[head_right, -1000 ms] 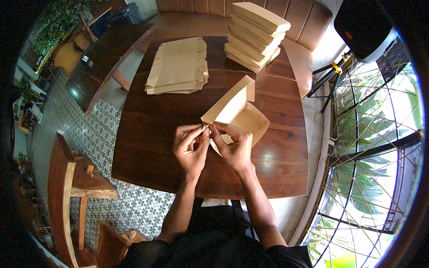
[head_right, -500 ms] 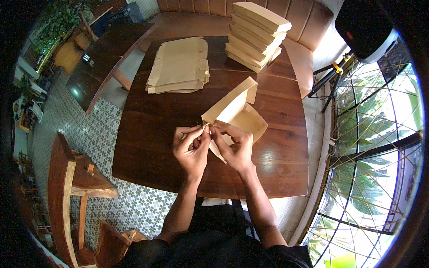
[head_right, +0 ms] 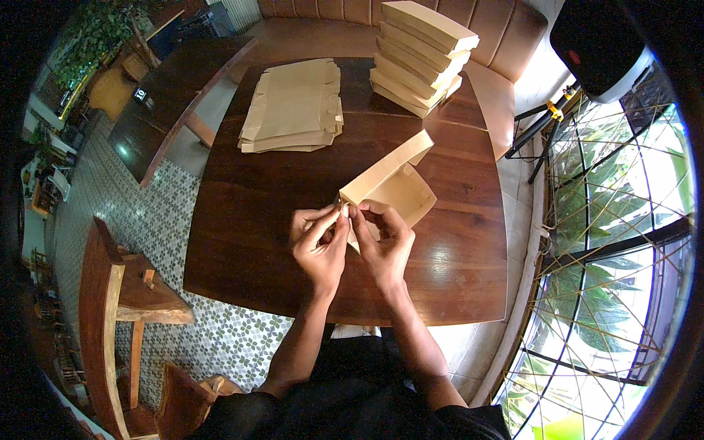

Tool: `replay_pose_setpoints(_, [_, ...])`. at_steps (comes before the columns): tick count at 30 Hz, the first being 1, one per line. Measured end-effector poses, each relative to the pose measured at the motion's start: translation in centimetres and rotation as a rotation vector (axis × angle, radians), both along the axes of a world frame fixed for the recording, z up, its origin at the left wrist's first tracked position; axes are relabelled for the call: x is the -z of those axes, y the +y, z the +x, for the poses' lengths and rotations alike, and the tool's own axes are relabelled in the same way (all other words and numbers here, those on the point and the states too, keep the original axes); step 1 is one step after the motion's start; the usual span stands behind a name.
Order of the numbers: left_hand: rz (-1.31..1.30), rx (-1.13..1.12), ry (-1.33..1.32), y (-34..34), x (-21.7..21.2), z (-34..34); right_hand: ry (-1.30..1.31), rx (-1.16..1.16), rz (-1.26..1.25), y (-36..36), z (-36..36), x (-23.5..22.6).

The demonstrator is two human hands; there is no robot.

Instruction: The person assembles flat-packed cardboard boxes by folding the side flaps, tucking tabs into slots, and closing the top flaps. Completed boxes are stacked on the table while additional flat packs are taken from a nearby pile.

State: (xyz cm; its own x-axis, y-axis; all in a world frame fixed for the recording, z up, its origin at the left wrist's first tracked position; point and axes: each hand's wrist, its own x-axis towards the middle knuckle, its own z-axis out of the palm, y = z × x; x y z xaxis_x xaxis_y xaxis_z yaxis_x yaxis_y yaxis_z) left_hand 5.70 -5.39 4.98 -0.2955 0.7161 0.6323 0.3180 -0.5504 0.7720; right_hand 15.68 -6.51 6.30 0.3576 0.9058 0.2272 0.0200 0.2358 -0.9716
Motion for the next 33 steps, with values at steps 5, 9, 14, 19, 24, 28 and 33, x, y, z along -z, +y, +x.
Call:
replay_pose_setpoints(5, [0.052,-0.004,0.011,0.4,0.9,0.0,-0.053,0.046,0.036,-0.1,0.0,0.5])
replay_pose_setpoints(9, [0.07,0.009,0.014,0.5,1.1,-0.3,-0.069,0.028,0.041,0.0,0.2,0.5])
replay_pose_setpoints(14, [0.019,0.063,0.081,0.2,0.6,-1.0,-0.103,0.004,0.027,0.1,0.8,0.3])
replay_pose_setpoints(19, [0.026,0.106,0.06,0.2,0.3,-1.0,-0.101,-0.04,0.008,0.1,1.4,0.1])
replay_pose_setpoints(24, [-0.006,0.104,0.03,-0.2,0.4,-0.7,-0.164,-0.063,0.015,0.1,1.8,0.1])
replay_pose_setpoints(28, [-0.011,0.095,0.054,-0.3,0.4,-0.8,-0.219,-0.069,0.02,0.1,2.0,0.3])
replay_pose_setpoints(33, [0.019,0.188,0.084,0.0,0.2,-1.5,-0.129,-0.119,0.066,0.3,2.2,0.6])
